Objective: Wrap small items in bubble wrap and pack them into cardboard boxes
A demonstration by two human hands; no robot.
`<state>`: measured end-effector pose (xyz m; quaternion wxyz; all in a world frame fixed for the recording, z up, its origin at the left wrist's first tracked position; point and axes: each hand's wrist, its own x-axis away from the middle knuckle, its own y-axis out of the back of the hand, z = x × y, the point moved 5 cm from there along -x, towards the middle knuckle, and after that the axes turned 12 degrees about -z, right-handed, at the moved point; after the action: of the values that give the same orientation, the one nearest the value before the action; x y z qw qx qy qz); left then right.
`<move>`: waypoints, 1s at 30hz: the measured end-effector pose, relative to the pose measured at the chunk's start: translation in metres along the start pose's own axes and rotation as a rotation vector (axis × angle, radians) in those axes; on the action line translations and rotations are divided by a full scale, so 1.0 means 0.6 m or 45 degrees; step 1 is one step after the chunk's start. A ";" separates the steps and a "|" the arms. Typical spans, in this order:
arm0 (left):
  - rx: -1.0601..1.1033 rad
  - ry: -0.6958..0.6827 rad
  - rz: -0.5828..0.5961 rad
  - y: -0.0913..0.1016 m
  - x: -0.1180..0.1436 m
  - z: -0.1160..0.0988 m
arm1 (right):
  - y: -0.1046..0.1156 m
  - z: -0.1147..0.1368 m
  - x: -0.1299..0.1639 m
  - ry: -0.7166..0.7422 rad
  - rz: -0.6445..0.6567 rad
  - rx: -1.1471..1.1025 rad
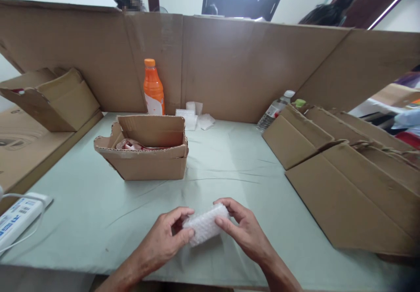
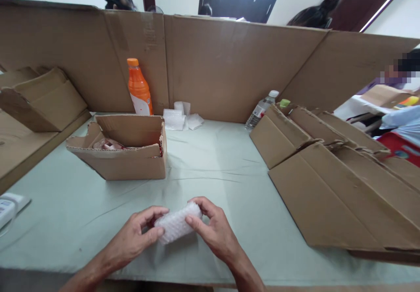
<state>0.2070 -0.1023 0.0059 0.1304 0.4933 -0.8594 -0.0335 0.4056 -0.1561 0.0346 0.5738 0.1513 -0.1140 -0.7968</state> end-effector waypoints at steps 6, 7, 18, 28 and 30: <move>-0.016 -0.070 -0.165 0.032 -0.011 -0.019 | 0.008 -0.010 -0.001 -0.056 -0.082 -0.104; -0.024 -0.089 -0.182 0.034 -0.012 -0.021 | 0.008 -0.012 0.000 -0.062 -0.082 -0.113; -0.249 -0.380 -0.403 0.060 -0.023 -0.054 | 0.011 -0.014 -0.001 -0.080 -0.100 -0.068; -0.374 -0.634 -0.561 0.088 -0.044 -0.091 | 0.015 -0.012 -0.002 -0.064 -0.119 -0.023; -0.363 -0.638 -0.533 0.085 -0.049 -0.091 | 0.016 -0.015 -0.003 -0.073 -0.137 -0.037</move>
<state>0.1924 -0.0474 0.0627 -0.0266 0.6120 -0.7316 -0.2992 0.4176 -0.1576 0.0298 0.5289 0.1260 -0.1106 -0.8320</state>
